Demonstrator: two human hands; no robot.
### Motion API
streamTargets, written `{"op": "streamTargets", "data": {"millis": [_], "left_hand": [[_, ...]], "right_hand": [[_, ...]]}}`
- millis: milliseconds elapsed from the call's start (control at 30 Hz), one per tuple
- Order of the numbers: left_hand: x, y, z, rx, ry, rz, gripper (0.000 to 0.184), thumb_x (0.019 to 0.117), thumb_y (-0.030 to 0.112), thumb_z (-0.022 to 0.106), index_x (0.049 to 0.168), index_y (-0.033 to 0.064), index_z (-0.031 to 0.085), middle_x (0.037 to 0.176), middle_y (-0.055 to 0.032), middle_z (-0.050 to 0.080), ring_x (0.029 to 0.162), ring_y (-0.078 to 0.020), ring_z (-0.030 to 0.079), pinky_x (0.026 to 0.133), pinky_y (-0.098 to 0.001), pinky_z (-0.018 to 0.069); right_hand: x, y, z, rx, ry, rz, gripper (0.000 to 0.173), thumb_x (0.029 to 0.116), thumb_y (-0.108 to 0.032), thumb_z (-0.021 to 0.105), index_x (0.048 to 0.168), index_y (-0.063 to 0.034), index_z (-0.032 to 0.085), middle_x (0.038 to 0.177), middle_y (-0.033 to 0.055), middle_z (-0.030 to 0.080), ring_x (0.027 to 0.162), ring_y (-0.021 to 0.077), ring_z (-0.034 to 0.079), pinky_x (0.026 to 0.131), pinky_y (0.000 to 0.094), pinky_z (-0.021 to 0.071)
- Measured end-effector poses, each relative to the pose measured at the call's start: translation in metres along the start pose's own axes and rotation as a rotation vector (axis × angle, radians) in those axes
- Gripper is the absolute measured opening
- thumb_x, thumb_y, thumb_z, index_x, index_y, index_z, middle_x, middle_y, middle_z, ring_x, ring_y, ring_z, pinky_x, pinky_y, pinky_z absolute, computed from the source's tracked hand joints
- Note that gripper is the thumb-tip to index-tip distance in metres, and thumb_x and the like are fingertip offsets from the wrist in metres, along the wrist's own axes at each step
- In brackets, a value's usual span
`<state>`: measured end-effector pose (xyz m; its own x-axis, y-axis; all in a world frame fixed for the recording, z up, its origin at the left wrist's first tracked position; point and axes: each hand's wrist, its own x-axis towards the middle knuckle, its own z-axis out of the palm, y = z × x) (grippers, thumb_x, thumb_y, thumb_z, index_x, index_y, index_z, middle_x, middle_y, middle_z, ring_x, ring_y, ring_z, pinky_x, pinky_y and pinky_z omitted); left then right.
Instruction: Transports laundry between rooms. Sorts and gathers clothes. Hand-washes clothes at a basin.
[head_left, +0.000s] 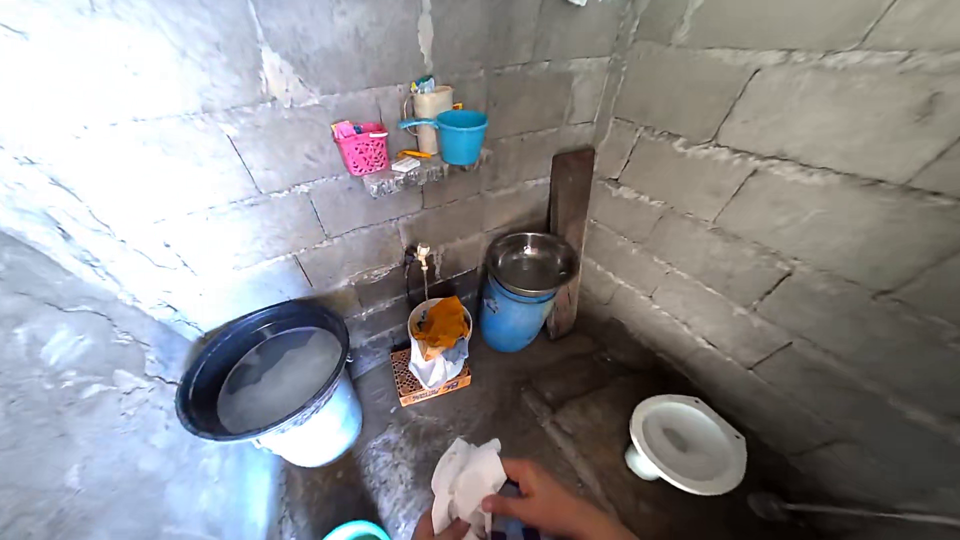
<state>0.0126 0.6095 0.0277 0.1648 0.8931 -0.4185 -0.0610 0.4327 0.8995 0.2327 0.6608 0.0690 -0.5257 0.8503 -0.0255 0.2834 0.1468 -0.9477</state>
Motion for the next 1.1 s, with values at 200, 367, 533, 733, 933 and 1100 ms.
{"op": "streamTargets", "data": {"millis": [200,367,533,733,933,1100], "left_hand": [[0.142,0.067,-0.019,-0.218,0.104,0.058,0.033,0.0997,0.001,0.050,0.131,-0.0087,0.047,0.102,-0.0124,0.069,0.088,-0.0158,0.071,0.081,-0.0370,0.0611],[0.295,0.144,-0.023,-0.227,0.151,0.125,0.037,0.1030,0.005,0.053,0.136,-0.0092,0.044,0.111,-0.0181,0.066,0.092,-0.0205,0.070,0.079,-0.0392,0.0611],[0.390,0.182,-0.024,0.104,0.074,0.116,0.063,0.1048,0.024,0.058,0.154,-0.0053,0.033,0.151,-0.0295,0.045,0.137,-0.0385,0.049,0.110,-0.0567,0.0443],[0.380,0.151,0.033,0.415,-0.338,0.119,0.087,0.0878,0.021,0.080,0.155,-0.0055,0.031,0.143,-0.0261,0.056,0.134,-0.0323,0.056,0.116,-0.0467,0.0439],[0.429,0.143,0.024,0.183,0.134,0.004,0.035,0.1022,0.007,0.059,0.134,-0.0078,0.057,0.125,-0.0231,0.067,0.118,-0.0264,0.065,0.107,-0.0432,0.0499],[0.468,0.142,0.006,0.251,0.214,-0.015,0.033,0.1064,0.009,0.051,0.132,-0.0097,0.060,0.125,-0.0267,0.066,0.121,-0.0310,0.063,0.110,-0.0459,0.0455]], "right_hand": [[0.100,0.022,-0.091,-0.054,0.450,0.089,0.044,0.0972,-0.028,0.065,0.131,-0.0002,0.063,0.094,0.0106,0.071,0.075,0.0125,0.062,0.073,0.0334,0.0542],[0.173,0.050,-0.176,0.087,0.869,0.096,0.030,0.1036,-0.017,0.054,0.121,0.0044,0.066,0.116,0.0111,0.069,0.100,0.0075,0.063,0.090,0.0264,0.0515],[0.226,0.068,-0.221,0.209,1.142,0.180,0.030,0.1079,-0.016,0.048,0.121,0.0052,0.063,0.107,0.0089,0.067,0.092,0.0040,0.061,0.085,0.0230,0.0508],[0.298,0.117,-0.221,0.569,0.922,0.476,0.043,0.1105,-0.034,0.042,0.131,0.0007,0.056,0.105,0.0134,0.068,0.091,0.0172,0.067,0.081,0.0391,0.0577],[0.322,0.174,-0.235,0.923,0.320,0.669,0.062,0.1101,-0.052,0.016,0.136,-0.0078,0.052,0.108,0.0098,0.070,0.096,0.0194,0.069,0.083,0.0404,0.0589],[0.346,0.200,-0.247,0.797,-0.139,0.732,0.042,0.1102,-0.030,0.034,0.145,-0.0057,0.039,0.115,0.0088,0.066,0.102,0.0169,0.066,0.090,0.0390,0.0558]]}}
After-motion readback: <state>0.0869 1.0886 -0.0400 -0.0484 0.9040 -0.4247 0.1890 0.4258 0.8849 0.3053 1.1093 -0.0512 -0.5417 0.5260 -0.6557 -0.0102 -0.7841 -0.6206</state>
